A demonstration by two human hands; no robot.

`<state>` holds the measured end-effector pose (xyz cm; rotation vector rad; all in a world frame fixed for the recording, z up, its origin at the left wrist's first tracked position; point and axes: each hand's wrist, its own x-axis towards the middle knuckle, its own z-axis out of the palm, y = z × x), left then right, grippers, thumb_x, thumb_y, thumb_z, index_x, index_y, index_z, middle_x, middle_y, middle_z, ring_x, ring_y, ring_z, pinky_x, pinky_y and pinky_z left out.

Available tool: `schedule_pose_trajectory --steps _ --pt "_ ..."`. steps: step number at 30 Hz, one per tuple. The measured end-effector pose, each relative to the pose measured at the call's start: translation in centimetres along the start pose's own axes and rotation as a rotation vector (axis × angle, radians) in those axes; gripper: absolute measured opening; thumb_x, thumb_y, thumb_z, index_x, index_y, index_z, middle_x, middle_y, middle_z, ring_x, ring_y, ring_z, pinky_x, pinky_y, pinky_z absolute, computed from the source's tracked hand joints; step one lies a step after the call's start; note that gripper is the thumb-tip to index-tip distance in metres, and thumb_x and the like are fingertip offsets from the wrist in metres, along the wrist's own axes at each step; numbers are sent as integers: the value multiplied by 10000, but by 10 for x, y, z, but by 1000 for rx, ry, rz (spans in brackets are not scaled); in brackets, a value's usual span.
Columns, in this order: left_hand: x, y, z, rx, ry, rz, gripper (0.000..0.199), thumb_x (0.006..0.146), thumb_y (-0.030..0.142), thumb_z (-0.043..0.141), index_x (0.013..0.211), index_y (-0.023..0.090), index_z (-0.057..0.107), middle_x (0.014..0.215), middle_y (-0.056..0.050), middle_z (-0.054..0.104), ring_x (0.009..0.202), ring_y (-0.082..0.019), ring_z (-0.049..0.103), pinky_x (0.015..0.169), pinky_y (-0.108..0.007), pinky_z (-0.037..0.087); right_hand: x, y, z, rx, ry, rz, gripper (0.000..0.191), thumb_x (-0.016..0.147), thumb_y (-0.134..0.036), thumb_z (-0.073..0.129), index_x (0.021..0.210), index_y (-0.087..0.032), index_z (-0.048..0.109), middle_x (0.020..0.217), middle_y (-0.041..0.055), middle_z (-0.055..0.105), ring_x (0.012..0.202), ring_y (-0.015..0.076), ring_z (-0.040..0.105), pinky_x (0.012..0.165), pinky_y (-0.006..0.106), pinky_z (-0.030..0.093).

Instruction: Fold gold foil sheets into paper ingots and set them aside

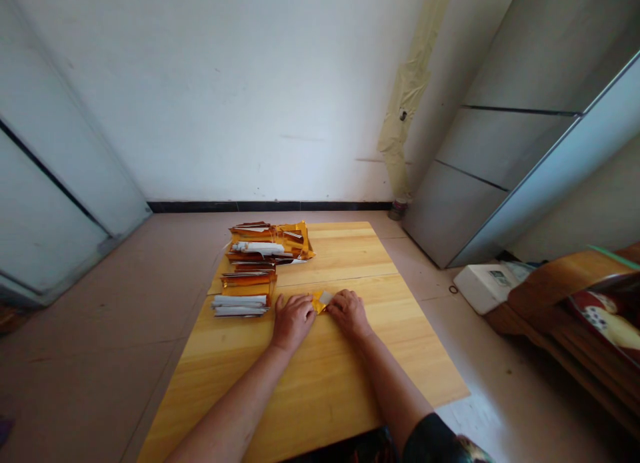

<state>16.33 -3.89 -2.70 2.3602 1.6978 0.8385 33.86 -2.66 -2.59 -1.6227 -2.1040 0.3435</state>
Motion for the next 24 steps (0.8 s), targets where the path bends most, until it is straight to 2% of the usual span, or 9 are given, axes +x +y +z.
schedule_pose_trajectory --steps 5,12,19,24 --pt "0 5 1 -6 15 -64 71 771 199 587 709 225 611 1053 -6 686 1035 -196 575 1002 -472 249 0 -1 6 36 48 41 76 798 -263 631 778 -267 704 843 9 624 837 158 530 706 257 329" --pt "-1 4 2 2 8 -68 55 772 225 579 739 237 621 1061 1 682 1032 -195 577 992 -463 258 0 -2 9 18 110 69 73 765 -265 657 706 -222 664 791 11 618 801 159 533 686 264 321" --pt "-1 5 1 30 17 -51 42 758 220 578 726 230 603 1061 -4 682 1030 -199 577 992 -460 265 0 -4 9 -6 107 66 109 754 -283 664 679 -207 637 776 15 609 785 158 527 674 265 311" --pt "-2 7 1 33 10 -40 38 770 211 560 765 232 592 1073 -20 676 1051 -218 566 1003 -504 245 1 -7 7 -15 91 93 118 735 -296 684 677 -206 635 777 13 612 781 159 530 665 266 305"
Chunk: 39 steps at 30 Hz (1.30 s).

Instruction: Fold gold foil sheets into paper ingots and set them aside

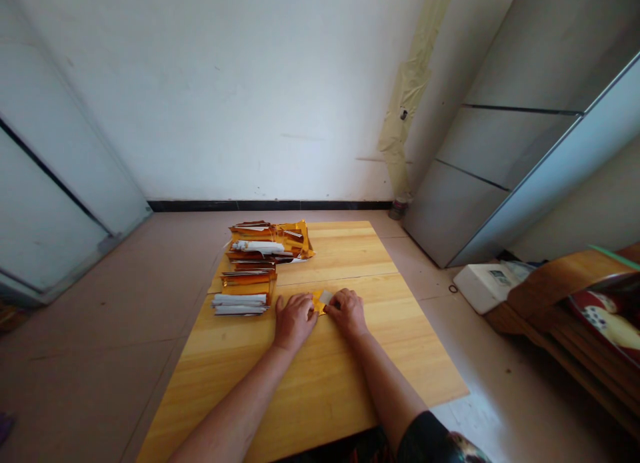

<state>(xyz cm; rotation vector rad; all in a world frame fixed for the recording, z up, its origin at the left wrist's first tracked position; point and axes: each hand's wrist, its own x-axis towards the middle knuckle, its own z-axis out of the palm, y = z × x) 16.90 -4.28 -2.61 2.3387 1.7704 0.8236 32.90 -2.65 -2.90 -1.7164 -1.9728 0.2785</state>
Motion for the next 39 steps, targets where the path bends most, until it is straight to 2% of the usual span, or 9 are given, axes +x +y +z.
schedule_pose_trajectory --steps 4,9,14,19,24,30,34,39 --pt "-2 3 -1 22 -16 38 118 798 193 524 878 246 593 1092 -44 665 1079 -233 548 1013 -547 217 0 1 0 -11 6 -15 126 741 -303 681 683 -206 625 780 16 611 781 161 527 660 266 302" --pt "-3 11 -2 58 -6 -5 158 834 273 515 972 238 584 1053 -81 665 1067 -260 539 1014 -583 191 0 2 0 -27 -6 -26 137 749 -303 676 682 -201 615 774 17 604 776 159 525 655 262 302" --pt "-2 20 1 119 13 -61 83 829 283 524 874 231 571 932 -53 657 970 -248 542 992 -570 228 0 4 2 -10 19 -28 112 748 -271 666 674 -207 612 768 16 604 777 164 521 663 264 309" --pt "-2 22 4 129 7 -71 72 824 278 527 859 224 559 938 -50 636 972 -250 520 960 -543 263 1 10 1 83 0 -33 56 732 -181 642 689 -199 613 782 15 616 783 158 536 691 255 354" --pt "-1 23 3 128 -11 -77 64 820 274 530 845 222 557 937 -45 628 975 -252 514 938 -528 273 5 18 -2 169 -29 -65 155 693 -51 580 736 -194 623 802 19 639 805 153 562 718 239 398" --pt "-2 23 2 132 -18 -80 74 828 286 523 861 227 554 939 -36 621 991 -247 503 937 -505 266 7 9 2 106 -1 28 31 705 -188 647 730 -191 628 791 31 638 772 164 562 704 254 391" --pt "-2 24 1 146 -45 -104 81 835 285 513 874 229 557 954 -32 620 998 -233 493 949 -480 252 5 -2 7 -10 59 119 86 699 -250 658 747 -193 616 809 28 620 805 179 545 698 265 356" --pt "-1 25 1 152 -67 -125 99 839 305 512 881 230 561 965 -36 616 1015 -232 482 955 -466 238 6 -7 11 -31 80 163 66 719 -244 629 750 -192 603 808 25 611 815 178 538 695 267 338"
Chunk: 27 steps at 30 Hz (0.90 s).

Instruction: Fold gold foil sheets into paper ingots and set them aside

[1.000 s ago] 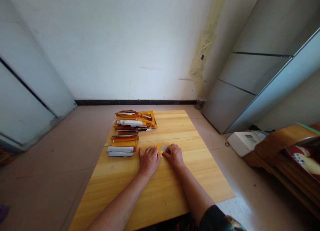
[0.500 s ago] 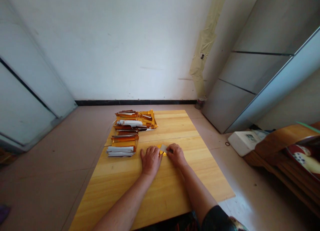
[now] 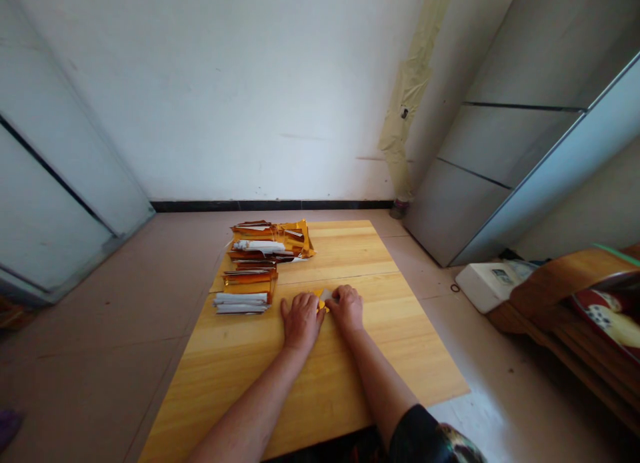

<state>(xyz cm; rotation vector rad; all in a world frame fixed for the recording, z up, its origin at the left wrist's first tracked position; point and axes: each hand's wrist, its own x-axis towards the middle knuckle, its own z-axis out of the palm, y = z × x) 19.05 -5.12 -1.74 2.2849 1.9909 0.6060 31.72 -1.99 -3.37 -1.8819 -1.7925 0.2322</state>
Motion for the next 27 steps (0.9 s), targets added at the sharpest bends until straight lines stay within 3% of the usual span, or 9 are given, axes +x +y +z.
schedule_pose_trajectory --steps 5,10,17,27 --pt "-1 -1 1 -4 0 0 94 829 303 529 879 231 562 969 -32 614 1017 -236 480 950 -467 240 5 9 -2 106 -1 0 35 698 -179 613 706 -191 582 763 19 599 765 169 536 695 264 370" --pt "-1 0 0 -12 0 1 102 829 306 531 880 224 563 962 -37 613 1014 -238 483 952 -473 238 0 20 -5 223 5 -154 128 643 -150 632 748 -196 575 869 33 591 845 181 523 760 282 405" --pt "-1 -1 1 -18 1 9 114 829 316 531 889 225 563 964 -40 616 1009 -237 482 950 -473 240 -5 19 0 252 9 -121 197 600 -82 577 758 -199 577 949 57 586 934 208 516 817 323 411" --pt "-1 -1 0 -9 4 14 110 828 321 532 876 225 558 956 -38 612 1005 -238 482 940 -461 244 -2 28 3 348 39 -162 280 572 -13 452 751 -203 553 868 33 604 876 178 546 825 309 428"
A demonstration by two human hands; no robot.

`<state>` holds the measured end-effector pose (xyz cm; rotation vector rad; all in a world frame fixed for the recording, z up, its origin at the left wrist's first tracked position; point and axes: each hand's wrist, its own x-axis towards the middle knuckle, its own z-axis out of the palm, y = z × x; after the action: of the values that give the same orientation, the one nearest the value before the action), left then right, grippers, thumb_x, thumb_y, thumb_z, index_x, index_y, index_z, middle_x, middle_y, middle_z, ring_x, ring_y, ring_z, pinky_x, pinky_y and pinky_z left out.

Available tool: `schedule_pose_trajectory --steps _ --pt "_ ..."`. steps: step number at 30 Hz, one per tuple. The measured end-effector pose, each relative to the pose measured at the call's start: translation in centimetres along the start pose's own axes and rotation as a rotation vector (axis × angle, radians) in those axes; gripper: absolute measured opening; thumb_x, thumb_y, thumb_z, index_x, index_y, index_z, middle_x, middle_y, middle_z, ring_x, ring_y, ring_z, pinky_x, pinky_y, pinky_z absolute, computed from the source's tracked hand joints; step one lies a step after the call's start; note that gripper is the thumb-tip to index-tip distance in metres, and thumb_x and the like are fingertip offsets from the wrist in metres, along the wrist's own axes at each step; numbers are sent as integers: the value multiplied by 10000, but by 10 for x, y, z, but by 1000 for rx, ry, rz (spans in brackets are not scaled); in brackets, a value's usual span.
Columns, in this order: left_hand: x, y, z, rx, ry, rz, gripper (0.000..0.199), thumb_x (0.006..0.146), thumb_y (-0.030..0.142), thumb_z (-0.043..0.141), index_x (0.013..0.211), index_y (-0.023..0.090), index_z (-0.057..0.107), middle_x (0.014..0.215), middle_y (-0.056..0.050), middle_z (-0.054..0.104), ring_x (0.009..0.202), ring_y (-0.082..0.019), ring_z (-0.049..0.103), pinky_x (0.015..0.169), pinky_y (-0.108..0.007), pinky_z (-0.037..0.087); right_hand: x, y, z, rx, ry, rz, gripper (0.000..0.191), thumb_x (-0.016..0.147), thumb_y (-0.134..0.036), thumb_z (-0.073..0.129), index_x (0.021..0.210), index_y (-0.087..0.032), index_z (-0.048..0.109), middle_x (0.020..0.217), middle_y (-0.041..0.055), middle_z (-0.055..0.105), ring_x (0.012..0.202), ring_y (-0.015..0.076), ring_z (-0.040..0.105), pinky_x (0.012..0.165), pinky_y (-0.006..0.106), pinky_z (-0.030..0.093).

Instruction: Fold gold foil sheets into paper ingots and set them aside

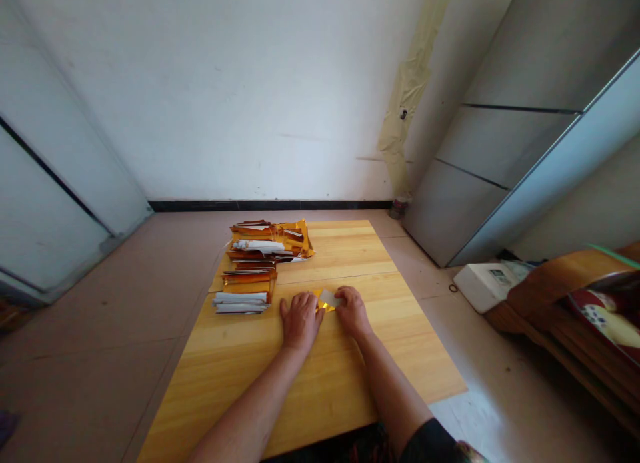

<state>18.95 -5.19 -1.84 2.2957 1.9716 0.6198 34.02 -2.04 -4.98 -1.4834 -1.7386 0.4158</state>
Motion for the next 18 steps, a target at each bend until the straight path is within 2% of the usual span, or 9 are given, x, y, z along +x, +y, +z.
schedule_pose_trajectory --steps 6,9,12,15,18 --pt "0 0 -1 4 -5 -7 109 828 324 533 876 230 559 957 -37 615 1009 -235 483 950 -460 238 -3 -5 4 -84 5 21 215 611 -93 571 800 -195 585 928 53 604 912 203 526 838 339 424" --pt "0 0 0 -5 -6 -13 102 817 314 544 870 229 562 950 -37 619 1012 -236 490 958 -463 240 -2 1 1 -52 -24 -3 271 627 -36 518 825 -193 615 932 49 612 910 188 536 836 321 434" --pt "1 -1 2 -35 -5 -21 78 803 291 560 846 226 561 946 -33 631 1009 -231 505 973 -480 240 -2 4 -6 -68 -67 -62 362 654 -1 489 890 -214 664 1016 50 611 949 181 537 862 312 433" --pt "3 -8 4 -92 -11 6 26 798 241 558 821 231 563 1045 -29 642 1060 -226 509 1001 -521 211 -6 -3 -14 -181 -143 -144 342 742 -52 512 954 -257 686 1100 49 599 983 195 519 866 326 423" --pt "8 -18 6 -139 -30 54 66 795 195 548 813 248 582 1178 -10 619 1165 -234 472 1013 -561 187 -14 -15 -19 -296 -200 -201 259 830 -155 516 971 -296 682 1082 34 615 982 208 503 840 342 406"
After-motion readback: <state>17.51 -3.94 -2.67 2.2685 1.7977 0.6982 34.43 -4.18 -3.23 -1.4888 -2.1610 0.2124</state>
